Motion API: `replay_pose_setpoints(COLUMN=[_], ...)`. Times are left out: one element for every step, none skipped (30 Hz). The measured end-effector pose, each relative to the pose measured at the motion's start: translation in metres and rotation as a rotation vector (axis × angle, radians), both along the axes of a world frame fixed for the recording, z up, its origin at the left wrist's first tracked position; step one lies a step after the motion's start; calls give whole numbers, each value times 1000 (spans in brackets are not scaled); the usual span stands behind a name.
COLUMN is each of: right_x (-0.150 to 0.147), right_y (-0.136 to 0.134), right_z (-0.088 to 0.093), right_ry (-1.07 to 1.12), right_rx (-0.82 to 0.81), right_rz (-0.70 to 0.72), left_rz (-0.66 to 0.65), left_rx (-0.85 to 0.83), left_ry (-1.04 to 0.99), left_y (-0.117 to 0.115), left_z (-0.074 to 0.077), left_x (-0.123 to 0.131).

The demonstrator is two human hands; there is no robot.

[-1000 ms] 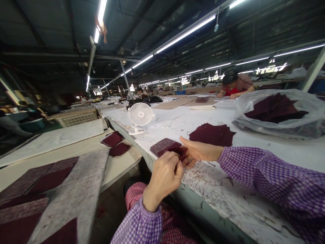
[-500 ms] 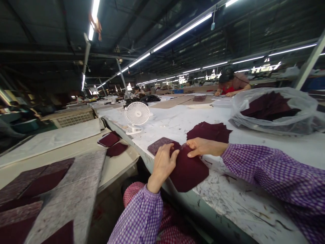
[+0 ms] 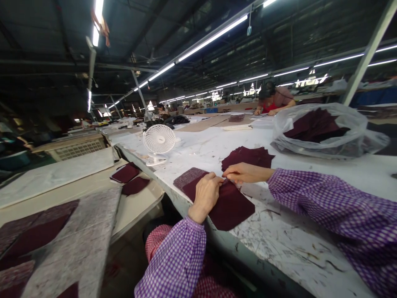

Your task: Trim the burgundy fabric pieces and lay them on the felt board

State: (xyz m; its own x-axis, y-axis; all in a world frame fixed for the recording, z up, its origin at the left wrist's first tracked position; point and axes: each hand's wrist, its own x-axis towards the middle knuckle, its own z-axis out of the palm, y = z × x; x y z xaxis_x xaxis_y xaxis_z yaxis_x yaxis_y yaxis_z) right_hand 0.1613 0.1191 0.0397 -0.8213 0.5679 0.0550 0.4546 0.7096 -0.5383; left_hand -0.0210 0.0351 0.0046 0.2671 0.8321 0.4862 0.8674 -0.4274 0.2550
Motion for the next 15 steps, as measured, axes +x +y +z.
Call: replay_pose_setpoints(right_x=[-2, -4, -6, -7, -8, -9, -9, -9, -9, -10, -10, -9, -9, -8, -6], right_y=[0, 0, 0, 1, 1, 1, 1, 2, 2, 2, 3, 3, 4, 5, 7], right_z=[-1, -2, -3, -4, -6, -8, -9, -10, -12, -13, -14, -14, -15, -15, -15], right_ry=[9, 22, 37, 48, 60, 71, 82, 93, 102, 109, 113, 111, 105, 97, 89], right_rx=[-2, -18, -45, -77, -104, -119, -123, -122, -114, -104, -92, -74, -54, -34, -15], right_rz=[15, 20, 18, 11, 1, -7, -14, -20, -25, -30, -35, -42, -50, -56, -62], left_rz=[-10, -22, -30, -29, -17, 3, 23, 35, 35, 25, 12, 4, 2, 4, 7], left_rx=[12, 15, 8, -9, -33, -65, -104, -145, -187, -224, -247, -257, -254, -242, -224], left_ry=[0, -12, -40, -90, -156, -223, -274, -295, -288, -259, -223, -186, -152, -117, -80], left_y=[0, 1, 2, 3, 5, 6, 7, 8, 9, 10, 11, 12, 13, 13, 13], left_z=[1, 2, 3, 5, 8, 11, 14, 16, 19, 20, 21, 20, 18, 15, 13], left_x=[-1, -2, -4, -7, -11, -15, -18, -21, -23, -23, -22, -20, -17, -14, -11])
